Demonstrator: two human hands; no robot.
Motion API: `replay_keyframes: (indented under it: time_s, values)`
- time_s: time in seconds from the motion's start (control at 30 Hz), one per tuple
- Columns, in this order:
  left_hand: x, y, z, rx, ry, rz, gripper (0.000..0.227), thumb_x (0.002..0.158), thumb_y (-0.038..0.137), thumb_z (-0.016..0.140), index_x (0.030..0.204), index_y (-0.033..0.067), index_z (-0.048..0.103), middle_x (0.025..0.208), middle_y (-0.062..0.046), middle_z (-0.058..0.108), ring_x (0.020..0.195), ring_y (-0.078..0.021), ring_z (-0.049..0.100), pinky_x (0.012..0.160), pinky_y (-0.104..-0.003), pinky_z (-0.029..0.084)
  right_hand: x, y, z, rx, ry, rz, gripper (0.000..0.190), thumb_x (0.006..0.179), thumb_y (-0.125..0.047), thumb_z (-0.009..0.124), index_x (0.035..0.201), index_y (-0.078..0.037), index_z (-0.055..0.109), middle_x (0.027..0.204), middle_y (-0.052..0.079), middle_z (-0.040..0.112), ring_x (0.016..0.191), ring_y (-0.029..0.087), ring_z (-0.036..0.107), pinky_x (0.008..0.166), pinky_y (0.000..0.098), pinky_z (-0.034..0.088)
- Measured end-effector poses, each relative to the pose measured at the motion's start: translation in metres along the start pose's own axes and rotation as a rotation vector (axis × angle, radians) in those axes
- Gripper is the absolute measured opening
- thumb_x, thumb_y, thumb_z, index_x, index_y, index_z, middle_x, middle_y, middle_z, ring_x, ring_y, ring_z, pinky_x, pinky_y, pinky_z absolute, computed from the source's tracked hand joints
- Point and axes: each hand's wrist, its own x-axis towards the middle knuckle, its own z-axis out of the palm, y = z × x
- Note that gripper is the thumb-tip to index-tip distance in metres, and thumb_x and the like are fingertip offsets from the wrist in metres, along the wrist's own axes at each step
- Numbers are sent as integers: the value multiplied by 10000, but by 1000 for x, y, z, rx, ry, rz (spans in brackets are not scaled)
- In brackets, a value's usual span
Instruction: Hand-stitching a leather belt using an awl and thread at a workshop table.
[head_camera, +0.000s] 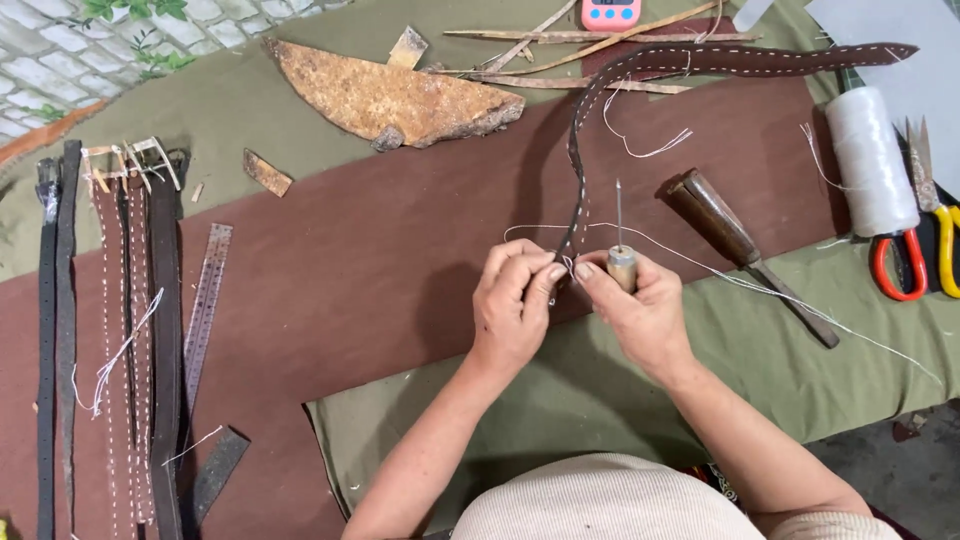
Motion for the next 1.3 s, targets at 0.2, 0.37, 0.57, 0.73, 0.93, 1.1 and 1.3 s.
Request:
replay_keyframes:
  time_s: [0.2, 0.37, 0.57, 0.73, 0.93, 1.1, 1.3]
  values:
    - [-12, -13, 11, 18, -54, 76, 69, 956, 151, 751, 1014, 115, 757, 1006, -47, 681, 831, -256, 728, 741, -378, 601, 9, -9, -3, 101, 1, 163, 65, 856, 48, 757, 883, 64, 701, 539, 109, 535, 423, 80, 441, 374, 232, 388]
    - [-9, -17, 7, 19, -56, 100, 65, 955, 151, 747, 994, 100, 757, 986, -66, 678, 812, -284, 731, 733, -384, 604, 6, -3, -21, 418, -114, 296, 37, 876, 40, 701, 888, 47, 667, 572, 95, 500, 445, 83, 432, 377, 239, 390]
    - [-10, -22, 5, 44, -56, 113, 75, 950, 157, 751, 996, 98, 749, 992, -72, 680, 822, -300, 736, 726, -396, 607, 7, -7, -22, 457, -143, 211, 32, 897, 29, 658, 895, 35, 627, 750, 166, 595, 482, 72, 453, 403, 242, 415]
    - [-10, -15, 8, 40, -57, 133, 76, 953, 153, 747, 992, 87, 742, 984, -79, 675, 780, -308, 738, 691, -395, 611, 14, -9, -17, 500, -97, 136, 57, 899, 58, 634, 869, 48, 587, 825, 239, 639, 451, 60, 430, 400, 257, 419]
    - [-14, -16, 13, 34, -74, 150, 76, 960, 161, 744, 998, 96, 732, 975, -65, 669, 729, -281, 729, 673, -391, 614, 16, -10, -22, 721, -166, 265, 84, 893, 62, 602, 827, 40, 554, 785, 206, 600, 447, 35, 411, 397, 238, 405]
    - [-11, -9, 14, -10, -100, 157, 77, 957, 163, 745, 996, 98, 733, 980, -67, 665, 715, -292, 724, 666, -391, 610, 16, -18, -35, 953, -326, 336, 178, 898, 74, 554, 1051, -14, 532, 839, 152, 569, 480, 22, 416, 460, 208, 417]
    - [-12, -10, 14, -34, -103, 136, 64, 956, 149, 747, 990, 96, 734, 982, -65, 668, 705, -281, 722, 659, -383, 608, 24, -12, -51, 968, -334, 310, 207, 904, 83, 512, 1068, -43, 521, 894, 165, 600, 500, 37, 433, 497, 218, 438]
